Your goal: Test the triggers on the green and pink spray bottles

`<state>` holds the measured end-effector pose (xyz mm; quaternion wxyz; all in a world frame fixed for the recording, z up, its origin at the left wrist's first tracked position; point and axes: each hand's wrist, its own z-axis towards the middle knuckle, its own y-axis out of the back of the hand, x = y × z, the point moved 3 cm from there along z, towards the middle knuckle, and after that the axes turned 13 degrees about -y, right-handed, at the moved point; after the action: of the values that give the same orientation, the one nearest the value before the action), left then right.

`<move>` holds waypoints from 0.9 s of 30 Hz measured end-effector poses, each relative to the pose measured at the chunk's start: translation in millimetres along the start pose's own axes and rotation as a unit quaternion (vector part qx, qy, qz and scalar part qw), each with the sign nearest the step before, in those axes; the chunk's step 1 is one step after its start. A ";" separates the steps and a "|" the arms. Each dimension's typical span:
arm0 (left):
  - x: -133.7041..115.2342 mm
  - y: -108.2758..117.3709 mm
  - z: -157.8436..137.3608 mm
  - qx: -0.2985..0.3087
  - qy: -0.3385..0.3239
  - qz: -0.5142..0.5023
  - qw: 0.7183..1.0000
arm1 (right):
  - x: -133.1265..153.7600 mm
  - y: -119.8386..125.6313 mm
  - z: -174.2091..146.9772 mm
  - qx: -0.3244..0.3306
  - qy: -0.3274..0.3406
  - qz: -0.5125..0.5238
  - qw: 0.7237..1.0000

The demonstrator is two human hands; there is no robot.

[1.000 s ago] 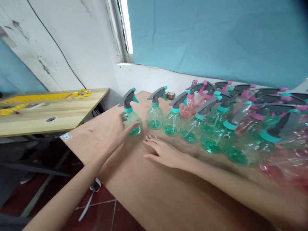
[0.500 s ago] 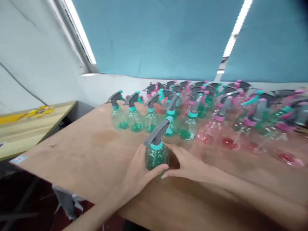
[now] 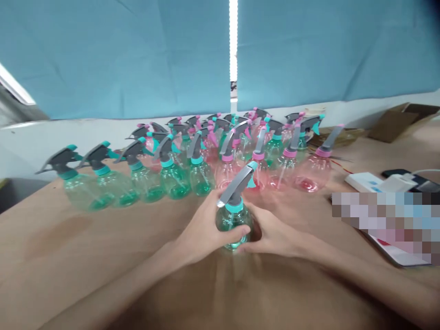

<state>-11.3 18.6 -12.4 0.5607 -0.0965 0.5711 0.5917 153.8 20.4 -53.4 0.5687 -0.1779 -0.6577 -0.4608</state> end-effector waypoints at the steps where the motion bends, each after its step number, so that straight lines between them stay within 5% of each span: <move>1: -4.7 0.0 9.4 0.000 -0.018 -0.004 1.000 | -0.2 2.0 -0.8 0.001 0.006 -0.004 1.000; 7: -19.6 -6.7 45.0 0.004 -0.069 -0.088 0.994 | -5.8 3.0 -0.8 -0.016 0.033 -0.015 0.999; 17: -12.9 3.4 46.0 -0.010 -0.036 -0.121 0.992 | -5.9 -1.6 10.6 -0.032 0.027 -0.038 0.998; 21: -10.6 8.1 42.7 -0.026 -0.016 -0.102 0.994 | -15.0 -2.8 11.3 -0.022 0.006 -0.094 0.995; 27: -8.9 11.0 44.5 0.028 -0.036 -0.127 0.991 | -51.2 1.7 -3.1 -0.027 -0.044 -0.228 0.972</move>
<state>6.7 51.6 15.2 0.6541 -0.1313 0.5502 0.5022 171.8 33.6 -99.6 0.4135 -0.0588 -0.6927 -0.5879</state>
